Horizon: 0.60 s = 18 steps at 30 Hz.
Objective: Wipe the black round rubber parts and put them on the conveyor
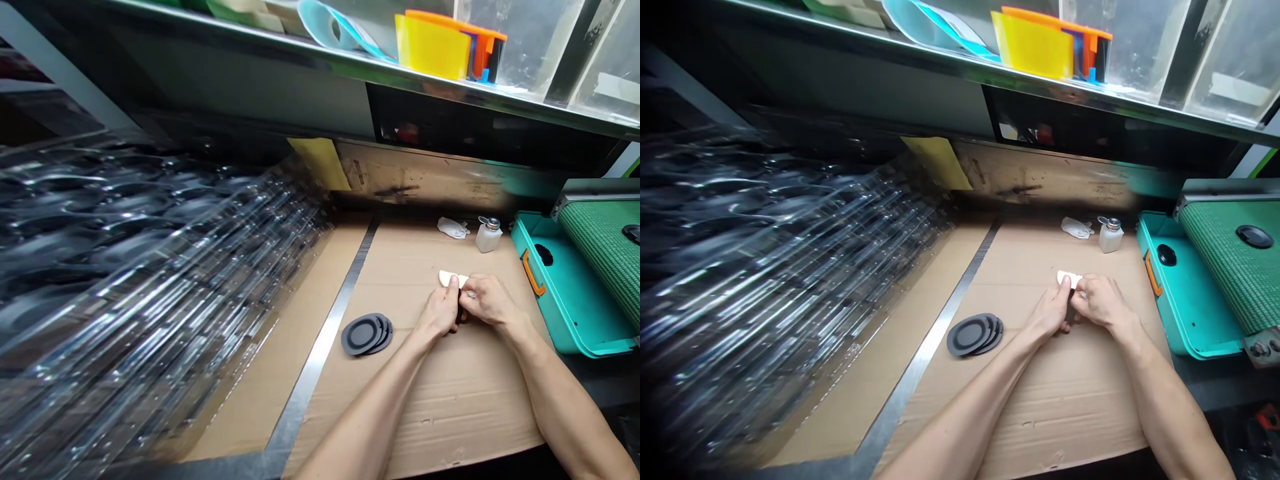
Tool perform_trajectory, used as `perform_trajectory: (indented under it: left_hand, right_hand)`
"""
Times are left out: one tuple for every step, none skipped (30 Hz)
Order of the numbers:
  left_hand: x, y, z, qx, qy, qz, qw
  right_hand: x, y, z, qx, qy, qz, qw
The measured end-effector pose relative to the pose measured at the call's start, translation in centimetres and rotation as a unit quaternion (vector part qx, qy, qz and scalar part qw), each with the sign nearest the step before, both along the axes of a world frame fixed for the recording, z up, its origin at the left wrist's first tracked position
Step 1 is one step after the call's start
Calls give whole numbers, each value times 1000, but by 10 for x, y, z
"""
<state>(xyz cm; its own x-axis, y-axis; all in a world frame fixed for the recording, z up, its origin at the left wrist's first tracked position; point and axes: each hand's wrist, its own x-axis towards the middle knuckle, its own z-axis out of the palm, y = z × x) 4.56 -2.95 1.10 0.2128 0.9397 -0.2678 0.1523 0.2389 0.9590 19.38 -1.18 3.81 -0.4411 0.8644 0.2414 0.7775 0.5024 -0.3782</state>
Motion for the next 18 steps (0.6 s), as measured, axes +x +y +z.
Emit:
perform_trajectory:
  left_hand:
    - [0,0,-1,-3,4,-1,1000]
    - [0,0,-2,0,5,-1,1000]
    - [0,0,-4,7,3,-2,1000]
    - [0,0,-5,15,-1,-1,1000]
    - [1,0,-7,20,-8,-2,1000]
    - [1,1,-9,16,-20,-1,1000]
    - [1,2,-10,3,-39,3,999]
    - [0,4,-10,-18,-69,16,997]
    - [-2,7,-9,-48,-112,35,992]
    - [-4,10,-7,-86,-167,55,981]
    - [-7,13,-4,-129,-227,74,962]
    - [-11,16,-1,-171,-285,90,939]
    - [-15,19,3,-211,-336,101,912]
    - [-19,22,6,-244,-378,109,887]
    - [-23,24,9,-268,-408,117,865]
    - [-27,25,11,-284,-429,128,848]
    - [-29,26,13,-293,-443,139,836]
    - [-31,26,14,-299,-453,149,827]
  right_hand:
    - [0,0,1,7,5,2,1000]
    - [0,0,1,13,8,2,1000]
    - [-1,-1,2,14,8,-2,1000]
    - [-1,-1,2,7,5,-9,1000]
    - [-1,-1,2,-8,-1,-17,1000]
    - [-1,-1,2,-23,-3,-24,999]
    - [-2,0,2,-34,2,-29,999]
    - [-2,0,1,-36,16,-34,999]
    - [-2,1,-1,-26,36,-44,998]
    - [-1,2,-2,-7,60,-57,997]
    - [-1,3,-5,17,81,-72,994]
    - [0,5,-7,38,93,-88,991]
    - [1,7,-9,52,96,-103,989]
    - [3,9,-12,59,92,-114,988]
    - [5,11,-14,59,83,-122,987]
    - [7,13,-15,55,72,-128,988]
    - [9,15,-16,47,61,-137,988]
    - [11,16,-16,38,50,-146,987]
